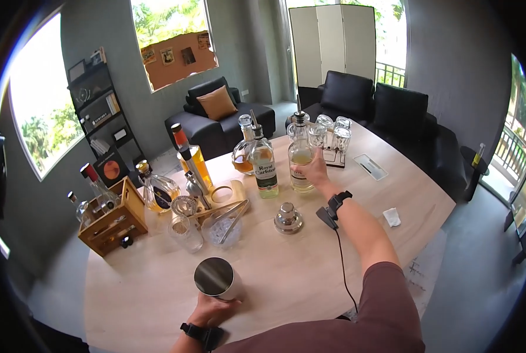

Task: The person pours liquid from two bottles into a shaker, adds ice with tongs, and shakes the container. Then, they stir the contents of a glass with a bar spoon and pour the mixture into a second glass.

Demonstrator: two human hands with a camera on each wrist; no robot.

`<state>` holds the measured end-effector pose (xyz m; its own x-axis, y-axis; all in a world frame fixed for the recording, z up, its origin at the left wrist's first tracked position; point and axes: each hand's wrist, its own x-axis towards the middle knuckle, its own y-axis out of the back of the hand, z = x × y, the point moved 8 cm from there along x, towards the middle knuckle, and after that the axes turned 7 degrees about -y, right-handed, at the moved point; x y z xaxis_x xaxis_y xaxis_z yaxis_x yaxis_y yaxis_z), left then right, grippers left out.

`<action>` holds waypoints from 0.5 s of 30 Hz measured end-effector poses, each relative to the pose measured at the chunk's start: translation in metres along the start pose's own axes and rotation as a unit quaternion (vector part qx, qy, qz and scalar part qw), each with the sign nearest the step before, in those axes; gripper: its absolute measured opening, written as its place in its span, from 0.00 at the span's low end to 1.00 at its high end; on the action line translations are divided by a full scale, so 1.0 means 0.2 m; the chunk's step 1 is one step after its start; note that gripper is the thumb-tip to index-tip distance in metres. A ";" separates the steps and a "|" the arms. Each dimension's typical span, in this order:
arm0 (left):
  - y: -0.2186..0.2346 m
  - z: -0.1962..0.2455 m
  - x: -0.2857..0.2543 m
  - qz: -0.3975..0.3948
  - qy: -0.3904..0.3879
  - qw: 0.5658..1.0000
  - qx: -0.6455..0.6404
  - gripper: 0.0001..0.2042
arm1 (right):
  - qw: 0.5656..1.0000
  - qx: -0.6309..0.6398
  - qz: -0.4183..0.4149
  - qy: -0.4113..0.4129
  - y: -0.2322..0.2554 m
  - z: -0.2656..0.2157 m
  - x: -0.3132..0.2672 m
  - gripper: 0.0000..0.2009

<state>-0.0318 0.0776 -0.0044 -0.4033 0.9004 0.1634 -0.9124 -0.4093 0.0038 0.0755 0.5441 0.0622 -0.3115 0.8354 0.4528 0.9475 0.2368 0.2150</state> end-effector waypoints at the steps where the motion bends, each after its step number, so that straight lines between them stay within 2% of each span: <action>1: -0.01 0.00 -0.01 -0.005 0.001 1.000 0.010 0.41 | 1.000 -0.020 0.010 0.019 -0.02 0.01 0.00 0.37; 3: -0.02 0.02 -0.02 0.011 -0.009 0.999 -0.051 0.38 | 1.000 -0.024 0.008 0.005 -0.04 0.03 0.01 0.38; 4: -0.01 -0.01 -0.01 0.002 0.002 0.999 -0.051 0.40 | 0.999 -0.037 -0.004 -0.004 -0.05 0.03 0.01 0.39; 5: 0.00 -0.02 -0.01 0.000 0.000 0.999 -0.044 0.40 | 1.000 -0.031 0.000 -0.004 -0.04 0.01 0.01 0.39; 7: 0.01 -0.04 -0.01 -0.008 0.000 1.000 -0.003 0.39 | 0.999 -0.045 -0.026 -0.013 -0.06 0.02 -0.01 0.45; 11: 0.02 -0.06 -0.02 -0.002 0.003 1.000 -0.020 0.39 | 0.999 -0.046 0.002 0.016 -0.07 0.04 -0.02 0.51; 15: -0.01 -0.02 -0.01 -0.012 0.004 1.000 0.024 0.37 | 0.999 -0.013 -0.037 -0.029 -0.07 0.07 -0.04 0.55</action>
<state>-0.0298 0.0761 -0.0090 -0.3822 0.9111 0.1545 -0.9174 -0.3942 0.0550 0.0656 0.5405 0.0439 -0.3749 0.8437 0.3842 0.9198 0.2865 0.2682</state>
